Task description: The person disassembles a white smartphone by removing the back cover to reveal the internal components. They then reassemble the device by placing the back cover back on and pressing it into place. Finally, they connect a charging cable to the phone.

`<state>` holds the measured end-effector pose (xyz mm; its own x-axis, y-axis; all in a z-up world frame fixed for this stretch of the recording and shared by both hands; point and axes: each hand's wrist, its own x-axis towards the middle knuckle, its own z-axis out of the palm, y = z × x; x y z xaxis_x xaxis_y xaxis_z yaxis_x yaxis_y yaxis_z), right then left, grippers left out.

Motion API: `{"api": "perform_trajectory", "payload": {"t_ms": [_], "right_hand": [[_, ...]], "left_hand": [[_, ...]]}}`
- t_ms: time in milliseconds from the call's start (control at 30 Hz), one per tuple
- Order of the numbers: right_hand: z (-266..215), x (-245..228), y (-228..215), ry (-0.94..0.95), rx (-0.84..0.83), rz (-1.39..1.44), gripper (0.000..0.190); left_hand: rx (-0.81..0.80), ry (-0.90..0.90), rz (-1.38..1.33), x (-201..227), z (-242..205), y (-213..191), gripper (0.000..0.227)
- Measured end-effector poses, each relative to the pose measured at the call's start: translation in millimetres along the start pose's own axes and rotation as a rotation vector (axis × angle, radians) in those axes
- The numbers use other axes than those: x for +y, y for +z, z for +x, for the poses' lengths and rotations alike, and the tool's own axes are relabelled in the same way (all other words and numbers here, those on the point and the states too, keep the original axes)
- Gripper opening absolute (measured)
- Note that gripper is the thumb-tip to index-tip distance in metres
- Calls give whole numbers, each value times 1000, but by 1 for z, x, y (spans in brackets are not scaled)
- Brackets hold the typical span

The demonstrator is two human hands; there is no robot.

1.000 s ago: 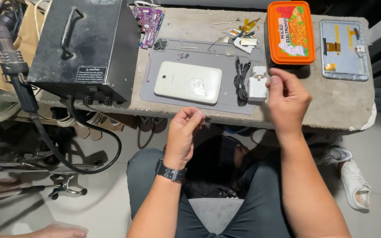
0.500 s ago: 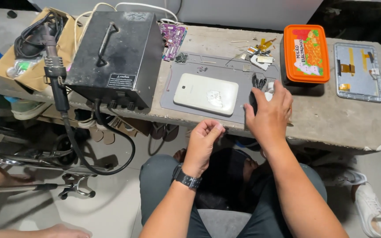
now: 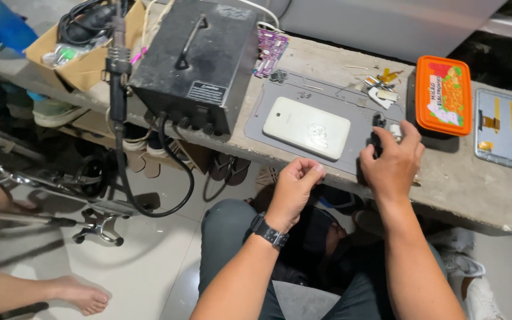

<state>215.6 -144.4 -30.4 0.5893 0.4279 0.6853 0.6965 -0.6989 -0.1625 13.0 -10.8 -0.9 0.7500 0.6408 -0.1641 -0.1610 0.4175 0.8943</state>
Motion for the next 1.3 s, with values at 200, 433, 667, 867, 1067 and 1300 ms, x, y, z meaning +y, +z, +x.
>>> {"api": "perform_trajectory", "payload": {"t_ms": [200,433,667,867,1067,1300], "right_hand": [[22,-38,-25,-114,87,188,47],[52,-172,10,-92,-131,487,49],[76,-244,64,-115,-263,320,40],[74,-248,110,-118,-227,248,38],[75,-243,81,-213,-190,381,24],[99,-224,57,-159,-290,457,28]], "left_hand": [[225,90,-68,-17,19,-7,8],[541,153,-290,27,20,-35,18],[633,78,-331,32,22,-54,23],[645,85,-325,35,19,-78,26],[640,131,-332,51,5,-94,24],[549,40,-236,83,-20,-82,15]]}}
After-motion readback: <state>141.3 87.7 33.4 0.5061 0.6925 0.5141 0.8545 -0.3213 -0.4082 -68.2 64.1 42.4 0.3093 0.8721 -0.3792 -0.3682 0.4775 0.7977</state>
